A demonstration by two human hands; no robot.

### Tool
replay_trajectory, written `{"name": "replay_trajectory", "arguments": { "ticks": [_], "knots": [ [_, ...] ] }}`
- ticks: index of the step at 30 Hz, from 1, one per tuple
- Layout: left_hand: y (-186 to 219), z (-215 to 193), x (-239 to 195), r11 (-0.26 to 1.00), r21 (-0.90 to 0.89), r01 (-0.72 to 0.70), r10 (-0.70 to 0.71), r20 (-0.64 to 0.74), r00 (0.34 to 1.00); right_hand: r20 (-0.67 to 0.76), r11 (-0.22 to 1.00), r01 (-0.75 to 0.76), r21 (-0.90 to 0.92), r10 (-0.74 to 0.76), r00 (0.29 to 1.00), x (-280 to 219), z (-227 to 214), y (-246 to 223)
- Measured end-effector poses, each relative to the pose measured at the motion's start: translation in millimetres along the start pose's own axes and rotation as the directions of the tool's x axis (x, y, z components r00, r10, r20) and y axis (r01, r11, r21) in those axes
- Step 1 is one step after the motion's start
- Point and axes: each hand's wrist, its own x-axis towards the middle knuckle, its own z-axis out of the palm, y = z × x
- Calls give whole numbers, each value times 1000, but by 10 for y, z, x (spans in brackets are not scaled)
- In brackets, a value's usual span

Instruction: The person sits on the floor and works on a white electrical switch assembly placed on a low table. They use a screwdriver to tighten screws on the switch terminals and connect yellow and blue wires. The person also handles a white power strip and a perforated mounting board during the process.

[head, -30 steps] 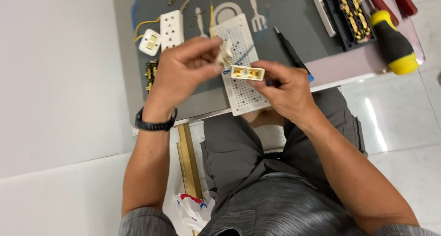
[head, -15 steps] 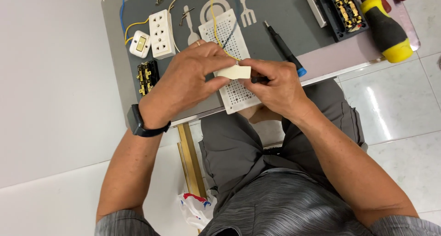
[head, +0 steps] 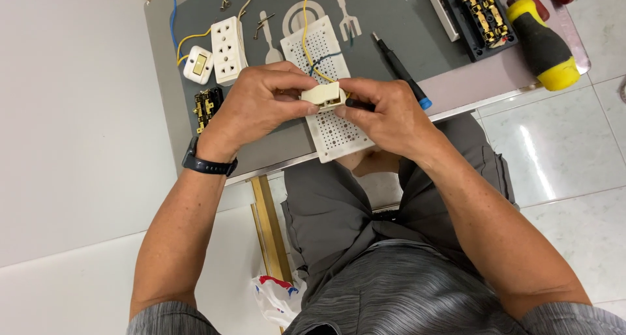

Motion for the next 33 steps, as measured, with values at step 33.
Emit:
{"name": "replay_trajectory", "arguments": {
  "ticks": [33],
  "knots": [
    [-136, 60, -121, 992, 69, -104, 106, -34, 994, 9, 983, -147, -114, 149, 989, 55, 19, -38]
  ]
}}
